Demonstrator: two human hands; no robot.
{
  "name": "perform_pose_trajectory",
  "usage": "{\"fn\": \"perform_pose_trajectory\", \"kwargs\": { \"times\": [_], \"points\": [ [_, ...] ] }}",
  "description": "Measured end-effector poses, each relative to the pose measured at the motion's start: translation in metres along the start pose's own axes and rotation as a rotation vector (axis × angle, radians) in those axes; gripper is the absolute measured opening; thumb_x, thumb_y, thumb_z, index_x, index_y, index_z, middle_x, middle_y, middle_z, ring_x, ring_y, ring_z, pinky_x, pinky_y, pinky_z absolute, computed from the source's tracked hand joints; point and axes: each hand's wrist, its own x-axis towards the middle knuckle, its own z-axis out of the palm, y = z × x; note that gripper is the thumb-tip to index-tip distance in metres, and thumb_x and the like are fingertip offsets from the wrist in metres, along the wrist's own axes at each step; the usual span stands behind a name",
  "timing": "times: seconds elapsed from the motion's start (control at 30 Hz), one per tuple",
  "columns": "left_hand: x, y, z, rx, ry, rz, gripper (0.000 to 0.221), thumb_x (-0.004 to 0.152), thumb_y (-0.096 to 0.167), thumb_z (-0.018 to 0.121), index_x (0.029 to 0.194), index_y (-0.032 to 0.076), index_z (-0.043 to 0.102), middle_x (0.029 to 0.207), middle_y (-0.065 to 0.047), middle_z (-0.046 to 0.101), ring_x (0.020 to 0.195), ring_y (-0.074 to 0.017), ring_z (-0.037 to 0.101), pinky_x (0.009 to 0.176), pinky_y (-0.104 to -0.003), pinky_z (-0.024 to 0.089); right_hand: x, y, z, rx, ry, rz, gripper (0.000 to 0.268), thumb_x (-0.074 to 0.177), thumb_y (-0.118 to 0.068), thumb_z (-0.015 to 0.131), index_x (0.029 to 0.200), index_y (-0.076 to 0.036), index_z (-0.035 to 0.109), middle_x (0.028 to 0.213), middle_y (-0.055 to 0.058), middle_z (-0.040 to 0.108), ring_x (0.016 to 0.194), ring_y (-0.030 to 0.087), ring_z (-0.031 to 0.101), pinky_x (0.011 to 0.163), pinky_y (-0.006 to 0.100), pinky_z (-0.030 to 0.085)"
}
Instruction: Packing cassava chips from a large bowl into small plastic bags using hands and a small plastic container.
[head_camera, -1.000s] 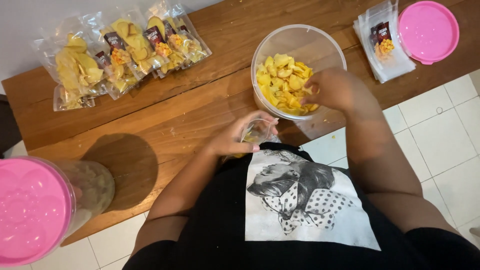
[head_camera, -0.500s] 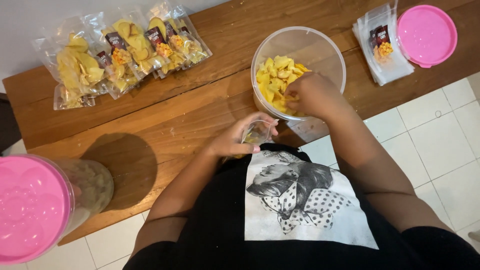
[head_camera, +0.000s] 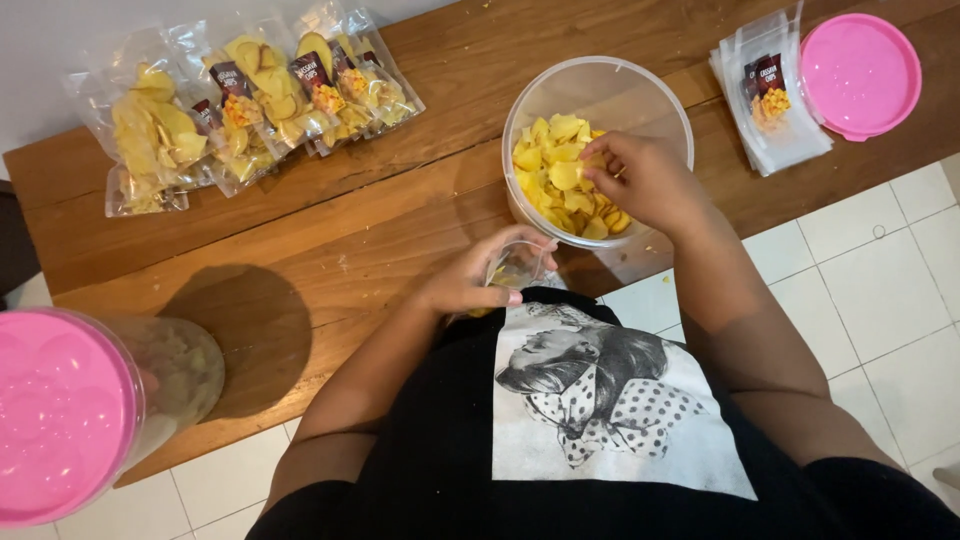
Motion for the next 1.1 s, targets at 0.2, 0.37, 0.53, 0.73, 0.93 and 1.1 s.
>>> {"fn": "perform_pose_trajectory", "kwargs": {
  "times": [0.2, 0.37, 0.53, 0.73, 0.93, 1.1],
  "points": [
    [0.000, -0.006, 0.003, 0.000, 0.019, -0.002, 0.075, 0.083, 0.015, 0.078, 0.146, 0.001, 0.040, 0.126, -0.016, 0.058, 0.114, -0.0195, 0.061, 0.105, -0.038, 0.047, -0.001, -0.034, -0.021, 0.048, -0.190, -0.034, 0.020, 0.092, -0.012, 0.070, 0.109, -0.001, 0.068, 0.089, 0.023, 0.074, 0.087, 0.048, 0.069, 0.076, 0.056, 0.053],
    [0.001, -0.012, 0.002, -0.015, 0.041, -0.001, 0.076, 0.082, 0.015, 0.079, 0.146, 0.000, 0.040, 0.126, -0.017, 0.058, 0.114, -0.0210, 0.061, 0.106, -0.039, 0.047, 0.008, -0.011, -0.001, -0.061, -0.288, -0.091, 0.022, 0.088, -0.012, 0.068, 0.109, -0.003, 0.071, 0.099, 0.023, 0.073, 0.097, 0.047, 0.068, 0.087, 0.055, 0.053],
    [0.001, -0.008, 0.002, -0.010, 0.041, -0.008, 0.076, 0.083, 0.016, 0.079, 0.146, 0.001, 0.039, 0.126, -0.017, 0.058, 0.114, -0.0204, 0.061, 0.107, -0.039, 0.047, 0.007, -0.031, -0.014, -0.054, -0.362, -0.195, 0.043, 0.076, -0.006, 0.070, 0.118, 0.002, 0.069, 0.117, 0.028, 0.068, 0.110, 0.053, 0.062, 0.098, 0.057, 0.048],
    [0.004, -0.006, 0.003, -0.025, 0.045, 0.010, 0.076, 0.082, 0.016, 0.079, 0.145, 0.000, 0.040, 0.124, -0.018, 0.058, 0.114, -0.0216, 0.061, 0.106, -0.040, 0.047, 0.009, -0.006, 0.007, -0.141, -0.395, -0.168, 0.055, 0.067, -0.026, 0.087, 0.118, -0.010, 0.072, 0.105, 0.013, 0.075, 0.106, 0.042, 0.066, 0.094, 0.052, 0.051],
    [0.002, -0.008, 0.003, -0.020, 0.053, -0.008, 0.078, 0.083, 0.015, 0.079, 0.147, 0.001, 0.039, 0.127, -0.015, 0.055, 0.116, -0.0203, 0.060, 0.109, -0.039, 0.046, 0.008, 0.003, 0.012, -0.247, -0.390, -0.122, 0.032, 0.068, -0.024, 0.086, 0.095, -0.014, 0.073, 0.094, 0.008, 0.073, 0.095, 0.036, 0.070, 0.084, 0.047, 0.055],
    [0.000, -0.003, 0.003, 0.016, 0.031, -0.010, 0.075, 0.084, 0.015, 0.076, 0.147, 0.003, 0.038, 0.128, -0.015, 0.056, 0.117, -0.0203, 0.060, 0.108, -0.039, 0.045, 0.006, 0.021, 0.015, -0.436, -0.378, -0.058, 0.031, 0.067, -0.029, 0.085, 0.093, -0.016, 0.077, 0.095, 0.009, 0.071, 0.094, 0.034, 0.071, 0.085, 0.043, 0.056]
  ]
}}
